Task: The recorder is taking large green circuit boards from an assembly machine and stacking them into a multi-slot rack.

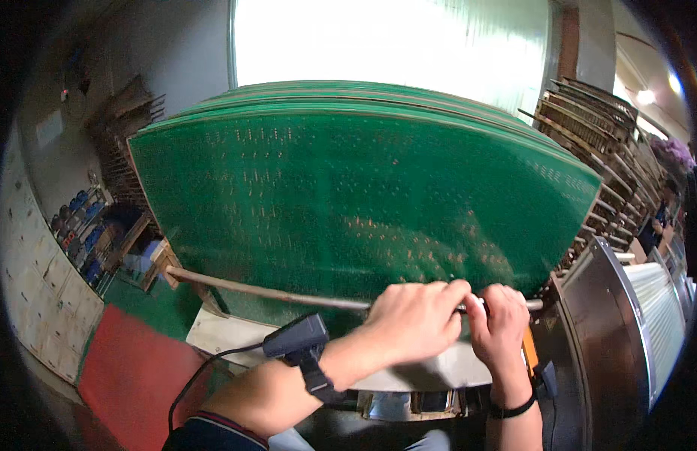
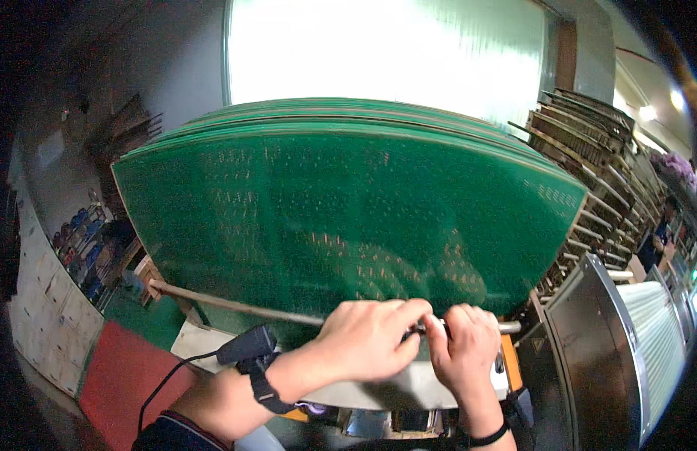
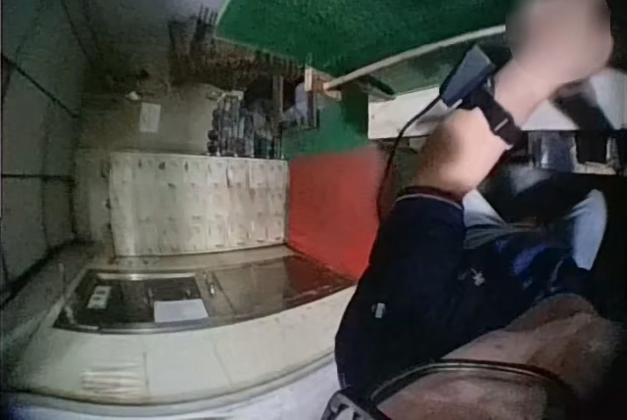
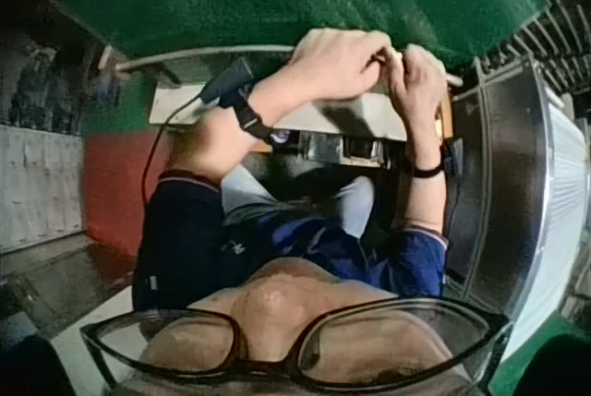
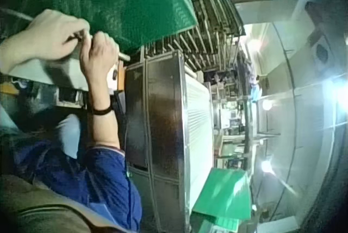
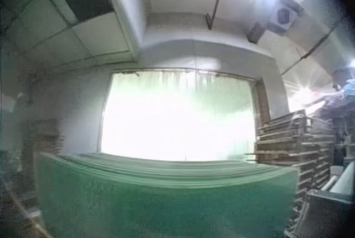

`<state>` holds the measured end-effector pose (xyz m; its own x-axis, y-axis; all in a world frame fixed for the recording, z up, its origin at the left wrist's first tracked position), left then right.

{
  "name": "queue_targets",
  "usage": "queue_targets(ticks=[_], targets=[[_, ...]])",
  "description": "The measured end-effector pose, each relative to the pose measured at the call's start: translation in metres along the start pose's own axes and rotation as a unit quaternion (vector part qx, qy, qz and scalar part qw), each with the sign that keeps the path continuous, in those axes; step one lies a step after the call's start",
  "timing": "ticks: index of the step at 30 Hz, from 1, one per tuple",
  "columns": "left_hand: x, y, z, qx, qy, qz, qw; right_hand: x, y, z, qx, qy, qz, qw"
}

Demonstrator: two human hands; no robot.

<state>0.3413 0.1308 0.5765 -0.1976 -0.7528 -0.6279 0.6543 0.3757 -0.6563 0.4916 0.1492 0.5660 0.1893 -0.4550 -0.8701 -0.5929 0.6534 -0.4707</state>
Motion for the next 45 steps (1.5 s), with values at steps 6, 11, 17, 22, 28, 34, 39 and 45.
queue_targets(ticks=[6,11,17,22,28,34,39,45], targets=[[0.007,-0.013,-0.003,0.095,0.014,-0.003,0.995,-0.002,0.001,-0.001,-0.028,-0.006,-0.041,0.999],[0.020,-0.048,-0.011,0.256,0.104,0.097,0.956,-0.015,-0.002,-0.008,-0.030,0.044,-0.159,0.986],[0.130,-0.129,-0.071,0.246,-0.044,0.053,0.967,-0.023,-0.009,-0.014,0.056,0.061,-0.241,0.967],[0.264,-0.221,-0.168,0.190,-0.438,0.069,0.876,-0.024,-0.008,-0.020,0.114,0.094,-0.242,0.959],[0.327,-0.308,-0.281,0.444,-0.695,0.312,0.472,-0.019,-0.012,-0.035,0.189,0.085,-0.156,0.966],[0.239,-0.331,-0.318,0.467,-0.633,0.293,0.544,-0.020,-0.006,-0.035,0.193,0.133,-0.162,0.958],[0.174,-0.314,-0.330,0.509,-0.585,0.247,0.581,-0.024,-0.050,0.036,0.092,0.199,0.003,0.976],[0.107,-0.295,-0.348,0.495,-0.600,0.166,0.606,0.031,-0.129,0.233,-0.097,0.678,0.221,0.695]])
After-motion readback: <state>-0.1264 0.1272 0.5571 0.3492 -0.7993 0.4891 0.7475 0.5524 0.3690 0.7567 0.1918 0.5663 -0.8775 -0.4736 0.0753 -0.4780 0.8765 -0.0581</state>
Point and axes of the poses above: each hand's wrist, its own x-axis away from the middle knuckle, its own y-axis out of the palm, z = x × y, the point moved 5 cm from there along -x, towards the middle knuckle, and after that the axes turned 12 degrees about z, right-handed, at the moved point
